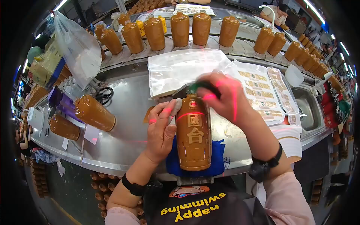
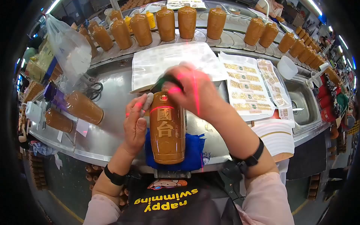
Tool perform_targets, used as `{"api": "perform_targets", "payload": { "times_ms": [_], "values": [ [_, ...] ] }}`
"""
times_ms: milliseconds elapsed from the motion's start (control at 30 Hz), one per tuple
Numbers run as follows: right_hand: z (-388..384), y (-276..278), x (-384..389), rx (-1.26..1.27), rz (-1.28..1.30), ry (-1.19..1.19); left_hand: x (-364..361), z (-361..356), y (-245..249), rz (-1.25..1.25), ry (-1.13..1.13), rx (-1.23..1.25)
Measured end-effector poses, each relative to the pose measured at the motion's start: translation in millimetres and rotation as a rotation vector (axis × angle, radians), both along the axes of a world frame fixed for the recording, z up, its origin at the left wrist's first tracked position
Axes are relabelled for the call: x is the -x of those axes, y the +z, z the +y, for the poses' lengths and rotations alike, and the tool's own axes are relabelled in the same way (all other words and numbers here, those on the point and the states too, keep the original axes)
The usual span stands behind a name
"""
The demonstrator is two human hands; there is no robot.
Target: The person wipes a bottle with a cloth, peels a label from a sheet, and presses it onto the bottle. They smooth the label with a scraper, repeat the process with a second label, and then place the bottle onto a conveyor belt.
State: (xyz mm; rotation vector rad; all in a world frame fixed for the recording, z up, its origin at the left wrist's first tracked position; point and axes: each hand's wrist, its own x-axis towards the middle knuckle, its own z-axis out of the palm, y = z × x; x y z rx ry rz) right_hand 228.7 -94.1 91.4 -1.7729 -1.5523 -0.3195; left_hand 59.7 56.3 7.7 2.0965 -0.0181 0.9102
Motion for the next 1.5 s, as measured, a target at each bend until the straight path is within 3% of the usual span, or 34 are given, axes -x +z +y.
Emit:
{"api": "perform_targets", "payload": {
  "times_ms": [33,67,133,167,233,300,333,400,567,667,733,833,933,1033,1167,1267,1500],
  "values": [
    [3,7,-5,-0.099,-0.362,-0.183,0,0,-2,-0.010,0.011,-0.015],
    [-1,3,7,-0.041,-0.392,-0.137,2,0,-5,-0.019,0.021,-0.029],
    [-24,-1,53,0.122,-0.282,0.211,6,0,-9,-0.038,0.022,-0.021],
    [-33,3,65,0.194,-0.040,0.478,8,-2,-10,-0.046,0.019,-0.002],
    [-49,-2,66,0.203,0.375,0.584,14,-5,-6,-0.049,0.010,-0.060],
    [-56,-22,63,0.048,0.750,0.136,13,-8,9,-0.077,-0.007,-0.226],
    [-53,-41,65,-0.126,1.083,0.021,10,-9,12,-0.055,-0.017,-0.254],
    [-52,-63,57,-0.232,1.198,-0.154,4,-14,16,-0.008,-0.032,-0.305],
    [-54,-75,59,-0.380,1.264,-0.136,-12,-34,29,0.379,-0.076,0.304],
    [-53,-69,62,-0.366,1.300,-0.079,-18,-36,29,0.369,-0.123,0.572],
    [-52,-74,62,-0.361,1.291,-0.093,-19,-40,38,0.302,-0.269,0.897],
    [-52,-77,61,-0.366,1.286,-0.107,-23,-30,27,0.278,-0.197,0.750],
    [-55,-79,61,-0.347,1.301,-0.108,-26,-32,35,0.409,0.041,0.259],
    [-55,-80,61,-0.331,1.286,-0.107,-32,-32,30,0.332,-0.002,0.245],
    [-56,-82,60,-0.315,1.250,-0.117,-30,-39,46,0.372,-0.166,0.655],
    [-55,-83,61,-0.331,1.241,-0.117,-29,-33,33,0.315,-0.120,0.522],
    [-56,-83,62,-0.372,1.260,-0.108,-29,-24,26,0.300,-0.148,0.495]
  ]
}}
